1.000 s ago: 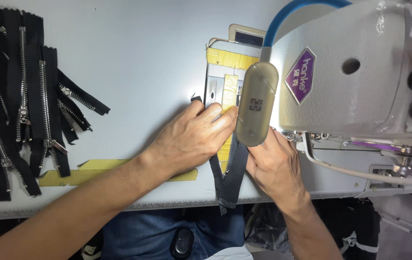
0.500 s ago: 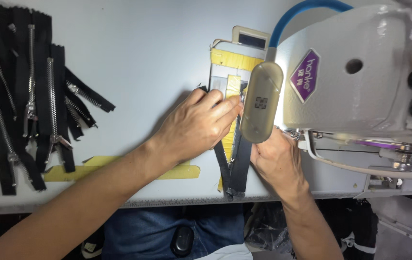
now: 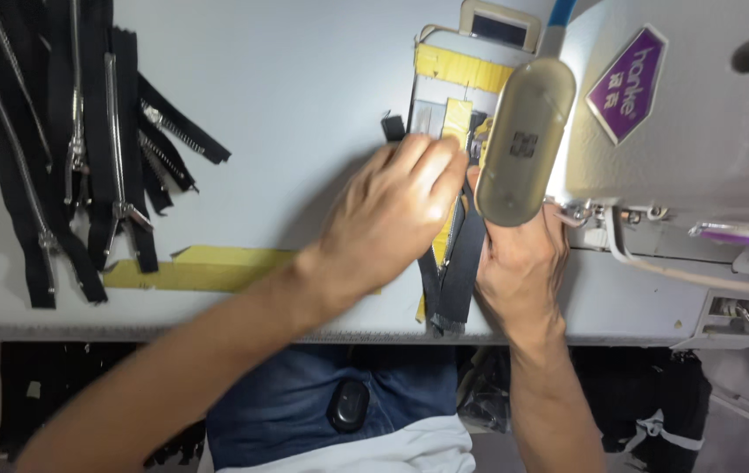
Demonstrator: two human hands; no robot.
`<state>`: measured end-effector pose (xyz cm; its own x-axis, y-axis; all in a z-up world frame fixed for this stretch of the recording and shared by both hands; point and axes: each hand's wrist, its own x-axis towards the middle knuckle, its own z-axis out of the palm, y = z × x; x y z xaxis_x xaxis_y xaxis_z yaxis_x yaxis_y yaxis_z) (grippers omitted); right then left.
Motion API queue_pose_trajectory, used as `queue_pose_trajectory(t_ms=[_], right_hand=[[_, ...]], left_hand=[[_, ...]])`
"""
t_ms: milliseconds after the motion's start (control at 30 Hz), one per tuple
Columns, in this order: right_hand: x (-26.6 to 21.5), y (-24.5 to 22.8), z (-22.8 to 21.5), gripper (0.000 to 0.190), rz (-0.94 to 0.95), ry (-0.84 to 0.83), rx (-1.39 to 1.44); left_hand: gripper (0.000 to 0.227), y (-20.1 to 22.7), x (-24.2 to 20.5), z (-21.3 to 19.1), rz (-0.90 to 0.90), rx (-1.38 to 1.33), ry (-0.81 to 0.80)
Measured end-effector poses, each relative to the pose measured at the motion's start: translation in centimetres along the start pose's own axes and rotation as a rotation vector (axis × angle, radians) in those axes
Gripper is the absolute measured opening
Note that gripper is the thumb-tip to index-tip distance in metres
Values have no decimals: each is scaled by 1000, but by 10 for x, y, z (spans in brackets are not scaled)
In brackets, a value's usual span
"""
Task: The person aligns black zippers with a yellow guide on a sewing machine table and sews them using a specialized machine. They repeatedly feed the zippers through the machine, guide the fabric with their hands, and trim the excess thread after each stitch.
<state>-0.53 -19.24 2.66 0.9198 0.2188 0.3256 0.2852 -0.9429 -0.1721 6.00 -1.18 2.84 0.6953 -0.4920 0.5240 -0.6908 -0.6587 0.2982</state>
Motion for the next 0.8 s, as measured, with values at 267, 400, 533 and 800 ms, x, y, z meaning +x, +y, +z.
queue_pose_trajectory(t_ms=[267,400,533,800], right_hand=[[3,-2,-16,41,-50,-70,-90],[1,7,-15,37,-83,-111,-90],[1,10,-11,43,-98,-158,-136],[6,2,-6,42,-164,-128,-154]], left_hand=[[10,-54,21,14,483,23,6],[22,-75,29,20,634,-54,0],[32,-87,31,30,700,-56,0],[28,-93,24,34,698,-3,52]])
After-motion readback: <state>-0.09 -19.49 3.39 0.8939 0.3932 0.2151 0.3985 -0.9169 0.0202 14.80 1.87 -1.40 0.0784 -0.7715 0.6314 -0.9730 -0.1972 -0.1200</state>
